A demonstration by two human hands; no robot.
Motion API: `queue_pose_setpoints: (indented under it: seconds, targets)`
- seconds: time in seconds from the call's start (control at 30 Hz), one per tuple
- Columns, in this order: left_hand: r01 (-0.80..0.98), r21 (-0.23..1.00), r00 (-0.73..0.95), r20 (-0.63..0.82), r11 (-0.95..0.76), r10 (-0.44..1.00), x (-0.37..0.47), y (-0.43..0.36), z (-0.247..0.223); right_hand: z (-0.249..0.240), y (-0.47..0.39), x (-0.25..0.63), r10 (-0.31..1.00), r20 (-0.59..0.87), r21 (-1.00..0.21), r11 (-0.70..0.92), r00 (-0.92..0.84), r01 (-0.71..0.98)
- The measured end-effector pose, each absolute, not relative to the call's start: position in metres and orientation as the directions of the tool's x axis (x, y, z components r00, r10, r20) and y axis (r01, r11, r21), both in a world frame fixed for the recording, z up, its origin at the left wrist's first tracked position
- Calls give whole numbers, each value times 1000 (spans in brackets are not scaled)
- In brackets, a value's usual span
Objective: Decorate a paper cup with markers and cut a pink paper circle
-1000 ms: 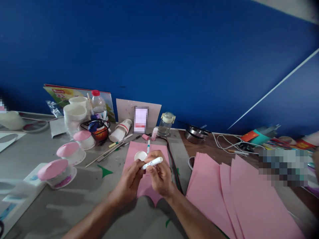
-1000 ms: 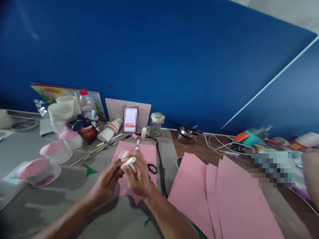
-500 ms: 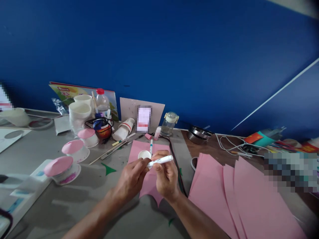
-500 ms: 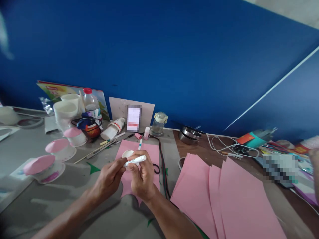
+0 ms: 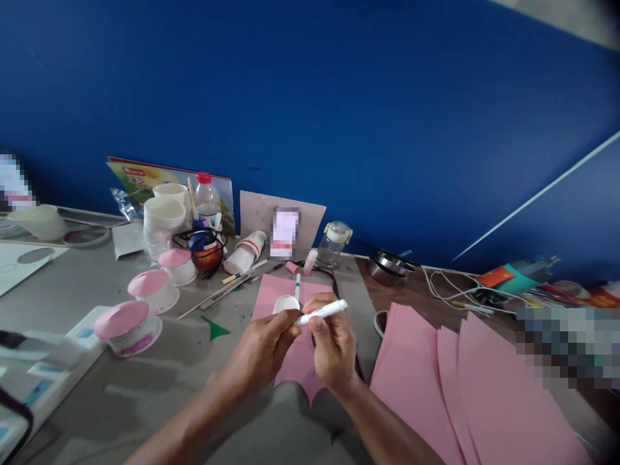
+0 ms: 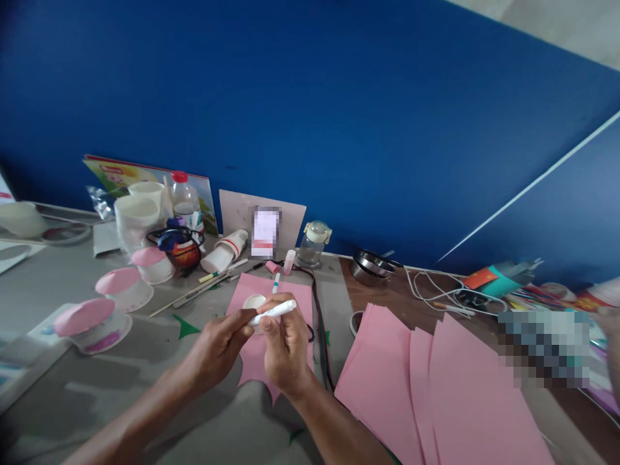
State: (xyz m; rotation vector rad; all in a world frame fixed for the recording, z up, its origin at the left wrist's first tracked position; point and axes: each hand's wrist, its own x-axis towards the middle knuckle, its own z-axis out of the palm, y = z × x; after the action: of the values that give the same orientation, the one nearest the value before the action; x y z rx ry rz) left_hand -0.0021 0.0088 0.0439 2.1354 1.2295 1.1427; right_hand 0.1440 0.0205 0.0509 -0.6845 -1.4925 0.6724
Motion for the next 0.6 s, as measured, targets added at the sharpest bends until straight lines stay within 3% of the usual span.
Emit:
queue_pose_setpoints:
  seconds: [0.1, 0.3, 0.37, 0.47, 0.53, 0.6]
  targets:
    - [411, 803, 310, 323, -432, 894, -4, 8, 55, 52, 17, 143, 754, 655, -754, 657, -56, 25]
    - [291, 916, 342, 169, -275, 924, -14, 7, 57, 70, 20, 154, 733, 668, -740, 672, -124, -12]
    - [255, 955, 327, 62, -151, 943, -19, 12, 53, 89, 28, 177, 716, 682, -709, 697, 148, -109]
    - [137, 980, 196, 117, -146, 973, -25, 24, 46, 117, 43, 216, 601, 645, -559, 792, 472, -244]
    - [107, 973, 74, 199, -206, 977, -29, 33, 41, 124, 52, 232, 609, 596, -552, 784, 523, -284]
    - [143, 959, 1, 246, -244, 969, -34, 40, 31, 119, 61, 232, 719, 539, -624, 691, 438, -365]
